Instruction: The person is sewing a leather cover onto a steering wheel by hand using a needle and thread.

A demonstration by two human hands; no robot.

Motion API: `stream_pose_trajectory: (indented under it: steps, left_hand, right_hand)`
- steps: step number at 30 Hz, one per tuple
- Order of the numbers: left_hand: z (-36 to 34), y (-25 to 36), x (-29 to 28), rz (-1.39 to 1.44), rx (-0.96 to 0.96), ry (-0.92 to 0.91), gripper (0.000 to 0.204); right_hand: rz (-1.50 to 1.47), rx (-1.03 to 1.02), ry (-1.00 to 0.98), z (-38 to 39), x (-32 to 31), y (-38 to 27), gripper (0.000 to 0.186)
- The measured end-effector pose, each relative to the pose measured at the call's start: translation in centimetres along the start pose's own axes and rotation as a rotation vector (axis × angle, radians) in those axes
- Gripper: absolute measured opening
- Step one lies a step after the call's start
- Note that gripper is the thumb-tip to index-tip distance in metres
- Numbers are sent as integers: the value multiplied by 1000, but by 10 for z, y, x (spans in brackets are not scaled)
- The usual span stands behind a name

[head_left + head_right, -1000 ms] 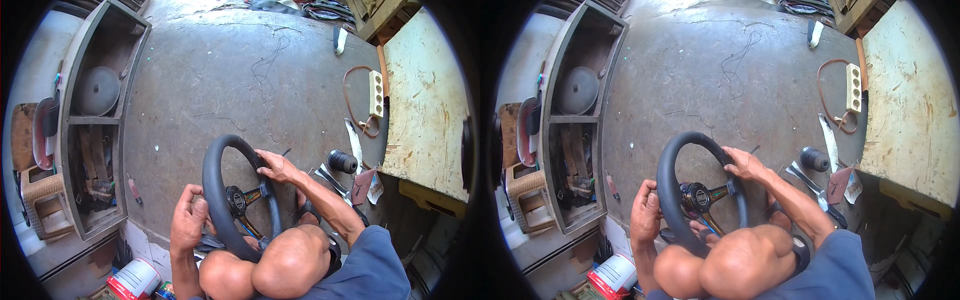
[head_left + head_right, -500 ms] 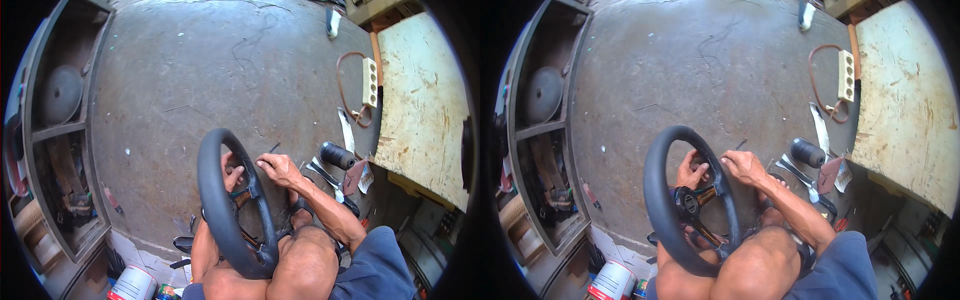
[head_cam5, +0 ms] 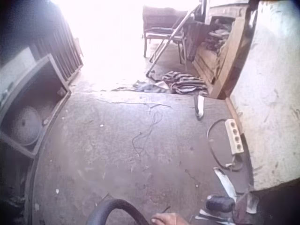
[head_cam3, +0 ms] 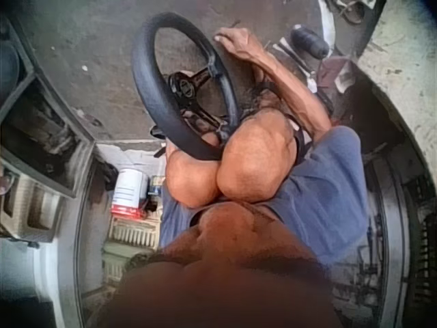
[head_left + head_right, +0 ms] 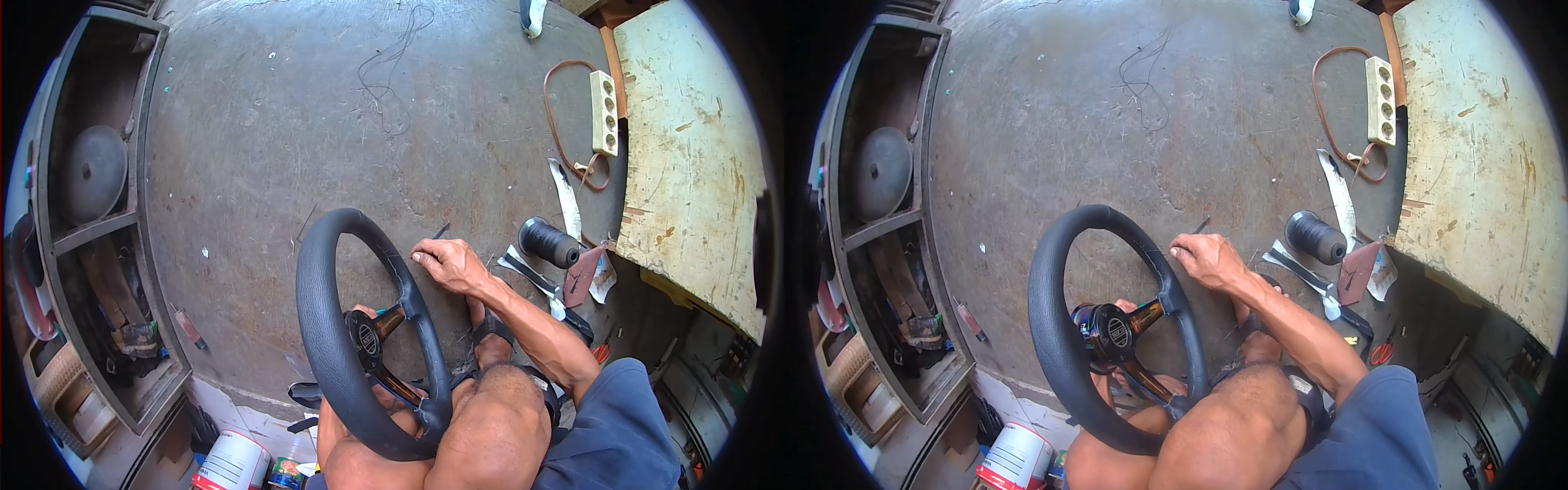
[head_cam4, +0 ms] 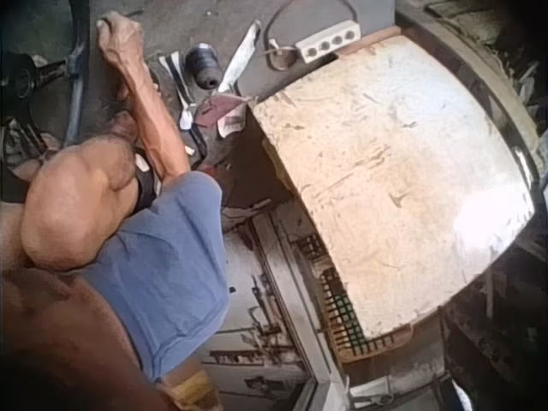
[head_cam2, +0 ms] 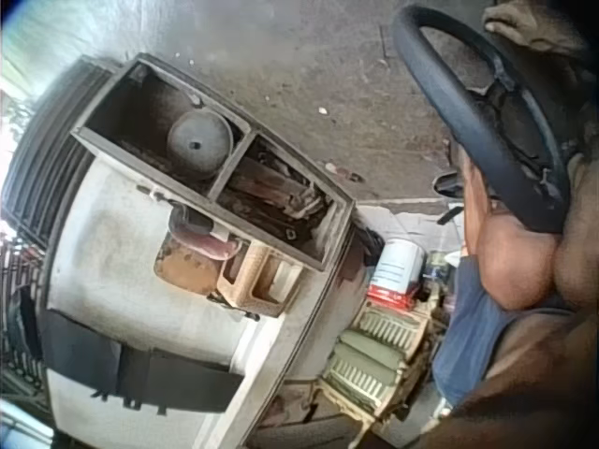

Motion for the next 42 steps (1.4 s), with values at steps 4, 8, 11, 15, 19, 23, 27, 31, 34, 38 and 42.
stream_pose_trajectory:
  steps: [4,8,11,15,19,23,27,31,34,38,42]
  left_hand:
    - [16,-11,6,-45,-33,20,6]
    - [21,-15,11,-67,-39,35,5]
    - [25,-16,13,-75,-43,39,5]
    - [31,-18,13,-89,-50,42,5]
    - [36,-20,14,-99,-54,39,4]
    - [41,-23,14,-108,-59,45,4]
    - [44,-25,15,-116,-62,44,4]
    - [48,-25,17,-129,-65,41,3]
    - [50,-24,16,-135,-68,44,3]
    - [48,-21,23,-137,-155,25,4]
    - [72,-40,25,-242,-84,259,3]
  right_hand:
    - [7,5,-38,5,1,-6,26]
    - [33,-27,-40,4,1,-2,26]
    - [73,-26,-50,3,2,-1,27]
    - [193,-52,-99,7,1,-9,32]
    - [199,-109,-23,18,6,-13,37]
    - [198,-131,-34,19,6,-23,36]
    - [208,-122,-25,20,7,-15,34]
    - [181,-129,13,23,8,-12,34]
    - [203,-135,26,24,4,-15,33]
    - [280,-90,-14,38,-1,-11,33]
    - [326,-99,29,87,-35,9,29]
Point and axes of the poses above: each hand's wrist, its own z-axis away from the middle knuckle, its own x-axis out of the palm, y = z × x, the point moved 7 cm from there along -z, towards the middle knuckle, and after that the axes turned 13 degrees about z, right-handed, at the moved point
